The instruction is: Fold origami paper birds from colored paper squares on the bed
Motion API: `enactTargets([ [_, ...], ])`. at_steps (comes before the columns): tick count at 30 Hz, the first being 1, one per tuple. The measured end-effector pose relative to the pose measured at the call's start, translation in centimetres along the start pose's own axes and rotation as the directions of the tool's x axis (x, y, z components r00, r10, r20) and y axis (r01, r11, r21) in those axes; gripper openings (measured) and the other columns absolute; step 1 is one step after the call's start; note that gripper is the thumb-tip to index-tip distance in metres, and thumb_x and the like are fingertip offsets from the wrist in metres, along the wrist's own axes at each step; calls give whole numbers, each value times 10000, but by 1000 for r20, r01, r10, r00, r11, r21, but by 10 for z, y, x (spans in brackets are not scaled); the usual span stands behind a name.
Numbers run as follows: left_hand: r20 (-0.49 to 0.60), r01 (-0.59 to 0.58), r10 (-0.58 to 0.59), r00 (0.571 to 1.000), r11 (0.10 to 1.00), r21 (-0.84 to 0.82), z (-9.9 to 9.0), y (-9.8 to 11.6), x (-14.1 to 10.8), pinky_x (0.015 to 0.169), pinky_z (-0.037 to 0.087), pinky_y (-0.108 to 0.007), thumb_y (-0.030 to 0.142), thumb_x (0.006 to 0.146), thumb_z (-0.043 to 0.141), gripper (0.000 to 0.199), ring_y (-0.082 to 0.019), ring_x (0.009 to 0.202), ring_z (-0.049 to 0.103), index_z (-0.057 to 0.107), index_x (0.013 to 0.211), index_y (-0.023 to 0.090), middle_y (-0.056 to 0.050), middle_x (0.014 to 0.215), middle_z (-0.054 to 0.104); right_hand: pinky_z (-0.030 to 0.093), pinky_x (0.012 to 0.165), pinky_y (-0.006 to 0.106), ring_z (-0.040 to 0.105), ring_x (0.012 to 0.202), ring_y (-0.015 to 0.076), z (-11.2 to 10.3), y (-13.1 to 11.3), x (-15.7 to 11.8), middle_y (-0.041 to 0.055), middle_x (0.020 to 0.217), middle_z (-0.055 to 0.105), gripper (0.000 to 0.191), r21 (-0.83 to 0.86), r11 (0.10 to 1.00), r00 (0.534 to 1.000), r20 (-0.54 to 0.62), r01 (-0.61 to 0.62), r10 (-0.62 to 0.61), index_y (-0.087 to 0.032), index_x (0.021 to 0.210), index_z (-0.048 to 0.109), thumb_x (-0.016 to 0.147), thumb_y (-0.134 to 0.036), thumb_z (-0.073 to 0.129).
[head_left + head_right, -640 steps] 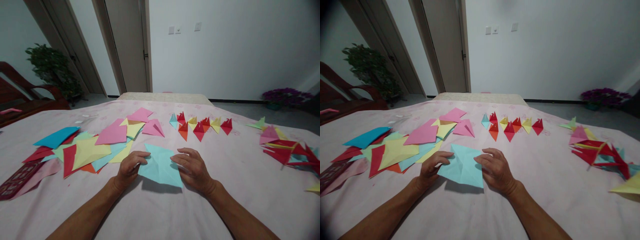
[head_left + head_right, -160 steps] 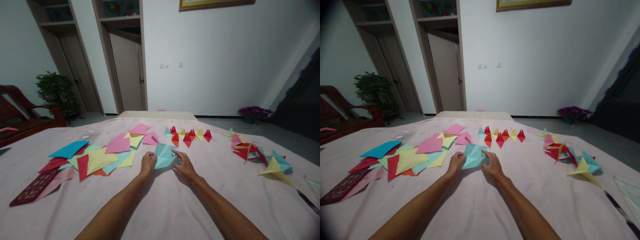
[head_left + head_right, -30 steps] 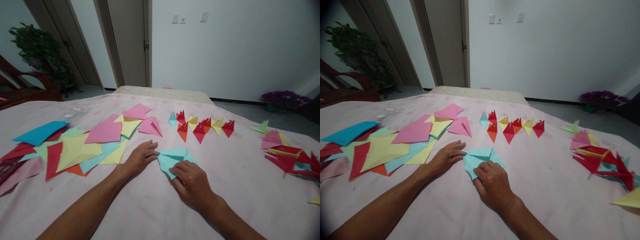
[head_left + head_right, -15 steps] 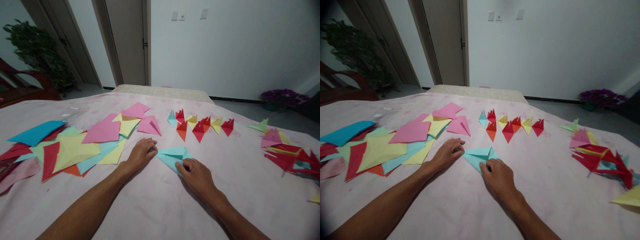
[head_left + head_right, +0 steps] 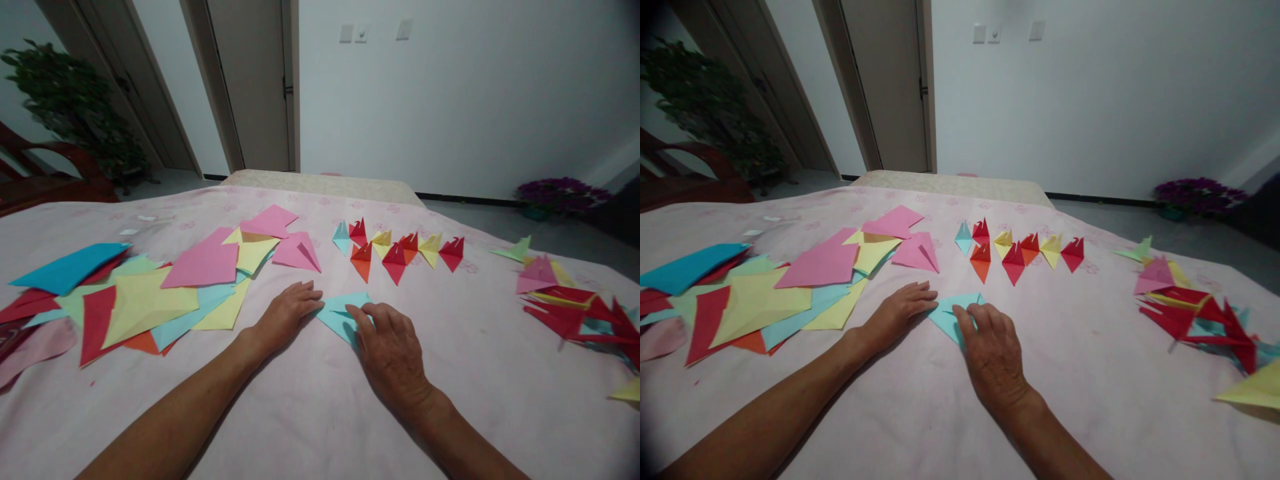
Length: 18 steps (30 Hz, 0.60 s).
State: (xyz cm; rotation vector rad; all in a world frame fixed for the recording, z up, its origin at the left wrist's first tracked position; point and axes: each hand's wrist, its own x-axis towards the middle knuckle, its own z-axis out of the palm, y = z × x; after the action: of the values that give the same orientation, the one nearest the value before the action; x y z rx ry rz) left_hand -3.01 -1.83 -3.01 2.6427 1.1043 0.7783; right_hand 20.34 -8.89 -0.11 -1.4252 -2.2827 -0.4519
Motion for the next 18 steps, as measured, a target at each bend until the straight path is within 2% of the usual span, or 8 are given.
enactTargets([
  [2,17,-50,50,999,998,31,2,1,-1,1097,420,-463,220,971,505,279,-225,1304,527,661,1200,249,-70,1277,667,350,1067,490,419,1318,297,5,-1,2,101,1371,555,467,13,993,994,-9,113,-113,-218,1385,480,932,-105,483],
  [3,28,-66,65,998,996,52,2,2,-2,1089,433,-456,215,975,493,291,-224,1298,533,649,1220,236,-79,1287,660,324,1109,502,392,1358,291,8,0,4,97,1412,533,474,21,986,986,22,164,-164,-203,1395,476,934,-95,472],
  [6,78,-76,66,995,989,131,1,7,-8,1080,448,-444,189,991,437,348,-224,1297,534,586,1305,204,-106,1358,605,321,1146,510,480,1318,271,16,2,6,105,1394,566,441,42,967,948,187,253,-256,-153,1361,519,932,-78,450],
  [9,163,-82,52,985,979,186,-4,14,-14,1129,382,-457,204,998,406,415,-235,1367,453,484,1405,192,-126,1454,509,340,1145,518,536,1275,276,18,4,5,112,1391,570,442,40,964,919,292,264,-264,-145,1352,537,924,-74,452],
  [14,299,-93,35,954,979,182,-17,21,-22,1179,242,-522,518,955,463,654,-294,1467,253,280,1525,255,-124,1592,272,350,1130,539,507,1305,307,14,2,3,143,1435,516,491,39,969,912,331,244,-243,-135,1379,516,897,-57,468],
  [18,355,-83,21,935,984,161,-26,19,-29,1191,173,-535,579,950,420,672,-292,1487,185,242,1535,298,-97,1617,196,322,1134,543,495,1317,302,9,4,-1,143,1438,514,515,58,976,907,363,208,-215,-159,1379,521,881,-39,464],
])
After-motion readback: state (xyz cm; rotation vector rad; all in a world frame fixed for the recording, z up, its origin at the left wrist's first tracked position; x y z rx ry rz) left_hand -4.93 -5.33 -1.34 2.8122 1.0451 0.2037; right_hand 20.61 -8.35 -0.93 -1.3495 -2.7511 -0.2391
